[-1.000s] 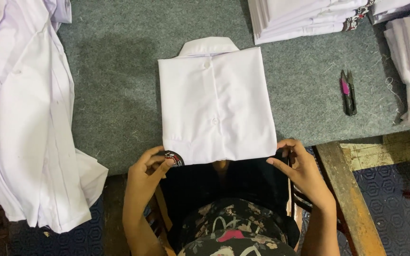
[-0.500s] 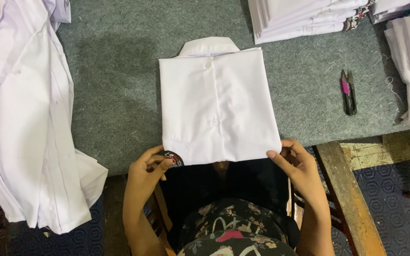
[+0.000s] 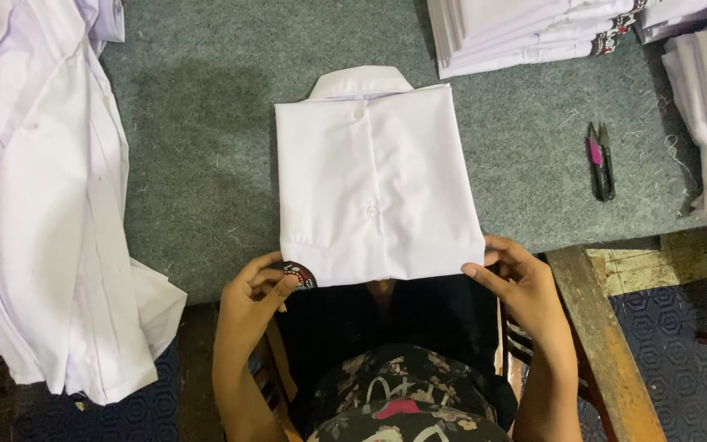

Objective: Trimming loose threads from a white shirt using scissors and folding it on a workbench.

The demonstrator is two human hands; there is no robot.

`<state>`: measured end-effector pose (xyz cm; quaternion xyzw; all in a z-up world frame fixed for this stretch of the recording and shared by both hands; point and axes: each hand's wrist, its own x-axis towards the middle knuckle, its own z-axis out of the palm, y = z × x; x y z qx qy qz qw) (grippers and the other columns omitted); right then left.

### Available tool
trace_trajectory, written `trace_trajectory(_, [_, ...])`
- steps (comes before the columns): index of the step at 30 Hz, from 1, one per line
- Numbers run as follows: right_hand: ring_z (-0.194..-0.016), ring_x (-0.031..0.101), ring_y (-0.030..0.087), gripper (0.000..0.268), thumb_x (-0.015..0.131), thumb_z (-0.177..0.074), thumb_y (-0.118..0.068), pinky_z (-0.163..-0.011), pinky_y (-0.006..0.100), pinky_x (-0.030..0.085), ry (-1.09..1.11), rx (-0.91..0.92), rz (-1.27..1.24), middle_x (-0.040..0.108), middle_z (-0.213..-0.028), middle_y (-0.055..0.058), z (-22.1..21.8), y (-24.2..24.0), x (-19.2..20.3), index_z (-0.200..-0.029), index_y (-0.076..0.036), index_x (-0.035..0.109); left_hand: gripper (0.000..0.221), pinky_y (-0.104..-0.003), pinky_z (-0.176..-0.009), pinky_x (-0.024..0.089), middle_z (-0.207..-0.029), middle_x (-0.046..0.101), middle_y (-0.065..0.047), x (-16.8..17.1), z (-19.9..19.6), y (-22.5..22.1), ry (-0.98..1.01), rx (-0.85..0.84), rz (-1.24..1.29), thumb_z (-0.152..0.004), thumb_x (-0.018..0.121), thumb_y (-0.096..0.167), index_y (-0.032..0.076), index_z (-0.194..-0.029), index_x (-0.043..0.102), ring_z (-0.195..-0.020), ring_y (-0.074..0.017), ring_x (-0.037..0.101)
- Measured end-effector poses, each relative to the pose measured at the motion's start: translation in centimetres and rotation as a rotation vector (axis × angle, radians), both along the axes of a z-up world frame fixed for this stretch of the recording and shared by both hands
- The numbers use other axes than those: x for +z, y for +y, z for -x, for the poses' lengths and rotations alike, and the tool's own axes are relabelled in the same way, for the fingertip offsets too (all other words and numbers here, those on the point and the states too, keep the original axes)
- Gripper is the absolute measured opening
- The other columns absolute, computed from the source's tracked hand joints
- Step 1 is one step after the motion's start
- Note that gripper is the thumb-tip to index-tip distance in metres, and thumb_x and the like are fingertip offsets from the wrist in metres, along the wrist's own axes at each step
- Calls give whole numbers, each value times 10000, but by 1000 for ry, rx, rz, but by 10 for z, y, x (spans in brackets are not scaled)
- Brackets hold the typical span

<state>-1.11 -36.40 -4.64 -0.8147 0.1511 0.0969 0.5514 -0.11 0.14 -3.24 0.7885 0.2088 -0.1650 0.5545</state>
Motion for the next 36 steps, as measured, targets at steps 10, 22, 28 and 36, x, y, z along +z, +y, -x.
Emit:
trace_trajectory(10, [-895, 544, 135, 212, 725, -903, -206, -863, 296, 419, -13, -6, 6, 657, -897, 19, 4, -10, -6, -1052, -73, 795, 591, -267, -755, 601, -955, 773, -39, 14, 1, -4, 92, 3, -16, -784, 715, 396, 107, -1299, 697, -804, -142, 700])
trace_trajectory(22, [-567, 364, 88, 202, 624, -1007, -226, -545, 254, 301, -50, -82, 29, 519, -677, -5, 8, 2, -5, -1086, -83, 743, 406, -243, -568, 511, -727, 751, -32, 14, 3, -12, -12, 83, -89, -848, 705, 387, 77, -1093, 800, -497, -115, 591])
trace_trajectory(28, [-615, 413, 93, 255, 626, -984, -279, -577, 252, 336, 35, -136, 21, 636, -899, -12, 5, 9, 8, -1137, -98, 721, 436, -265, -700, 625, -849, 750, -27, 18, 3, -15, 25, 93, -118, -814, 709, 423, 85, -1085, 769, -763, -120, 687])
trace_trajectory(36, [-707, 482, 112, 272, 611, -987, -281, -638, 269, 383, 67, -15, 96, 645, -890, 4, 4, 6, 19, -1140, -90, 730, 390, -245, -821, 534, -882, 817, 19, 25, 2, -10, 91, 25, -187, -805, 739, 419, 160, -1097, 737, -856, -95, 747])
